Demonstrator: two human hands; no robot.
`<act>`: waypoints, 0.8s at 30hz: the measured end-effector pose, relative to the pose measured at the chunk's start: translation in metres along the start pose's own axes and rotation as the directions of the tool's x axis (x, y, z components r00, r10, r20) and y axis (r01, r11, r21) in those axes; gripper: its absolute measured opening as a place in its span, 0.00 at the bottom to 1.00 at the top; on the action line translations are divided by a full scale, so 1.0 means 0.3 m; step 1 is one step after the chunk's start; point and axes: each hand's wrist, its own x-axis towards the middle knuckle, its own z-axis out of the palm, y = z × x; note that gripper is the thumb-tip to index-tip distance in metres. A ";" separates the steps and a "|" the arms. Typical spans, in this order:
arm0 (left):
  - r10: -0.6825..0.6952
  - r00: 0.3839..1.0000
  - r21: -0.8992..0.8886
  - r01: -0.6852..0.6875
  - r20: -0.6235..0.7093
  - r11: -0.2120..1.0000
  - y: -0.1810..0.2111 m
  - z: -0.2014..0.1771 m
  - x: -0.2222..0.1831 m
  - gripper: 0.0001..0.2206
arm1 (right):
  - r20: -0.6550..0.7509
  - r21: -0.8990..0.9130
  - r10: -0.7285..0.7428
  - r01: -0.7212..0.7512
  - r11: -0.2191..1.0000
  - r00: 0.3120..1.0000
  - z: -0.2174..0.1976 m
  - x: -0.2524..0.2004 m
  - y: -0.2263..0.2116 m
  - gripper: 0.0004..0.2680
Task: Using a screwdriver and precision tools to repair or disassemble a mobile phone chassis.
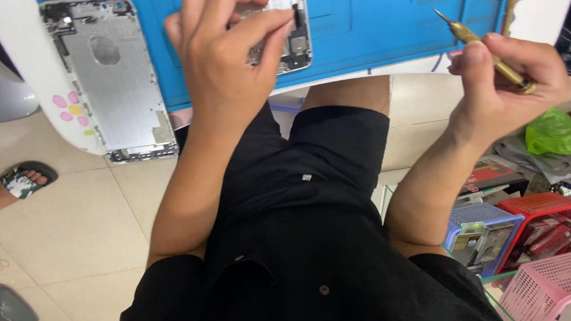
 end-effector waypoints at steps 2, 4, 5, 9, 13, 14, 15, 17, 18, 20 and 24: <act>0.020 1.000 0.004 -0.020 0.014 1.000 0.014 -0.005 -0.006 0.06 | -0.058 0.021 0.048 -0.047 0.999 0.997 -0.011 0.007 0.034 0.07; 0.043 0.999 0.004 -0.043 0.024 0.999 0.032 0.009 -0.003 0.07 | -0.114 0.043 0.090 -0.086 0.995 0.989 -0.023 0.027 0.056 0.06; 0.034 0.999 0.028 -0.035 0.030 0.999 0.039 0.016 0.000 0.07 | -0.085 0.042 0.075 -0.072 0.997 0.994 -0.020 0.038 0.060 0.05; 0.021 0.999 0.088 -0.024 0.039 0.996 0.057 0.019 -0.001 0.06 | -0.047 0.071 0.109 -0.106 0.992 0.993 0.049 0.044 0.053 0.03; 0.007 1.000 0.080 -0.009 0.026 0.997 0.074 0.019 0.007 0.07 | -0.059 -0.010 0.107 -0.108 0.994 0.992 0.088 0.057 0.037 0.05; 0.002 1.000 0.056 -0.003 0.018 0.998 0.080 0.019 0.008 0.08 | -0.067 -0.024 0.088 -0.089 0.996 0.994 0.087 0.058 0.038 0.05; -0.004 1.000 0.031 0.004 0.009 1.000 0.086 0.019 0.008 0.08 | -0.075 -0.038 0.068 -0.071 0.997 0.995 0.086 0.058 0.039 0.06; -0.006 1.000 0.034 0.005 0.019 0.999 0.072 0.029 -0.013 0.09 | -0.076 -0.077 0.051 -0.057 0.995 0.996 0.077 0.051 0.042 0.06; -0.016 1.000 0.039 0.015 0.011 0.999 0.062 0.031 -0.021 0.09 | -0.061 -0.115 0.024 -0.030 0.993 0.998 0.078 0.059 0.045 0.07; -0.008 1.000 0.047 0.008 0.008 0.999 0.067 0.028 -0.015 0.09 | -0.067 -0.117 0.007 -0.015 0.993 0.998 0.078 0.057 0.049 0.07; -0.013 1.000 0.053 0.013 0.016 0.999 0.069 0.019 -0.014 0.10 | -0.059 -0.129 -0.002 -0.006 0.992 0.998 0.078 0.054 0.045 0.06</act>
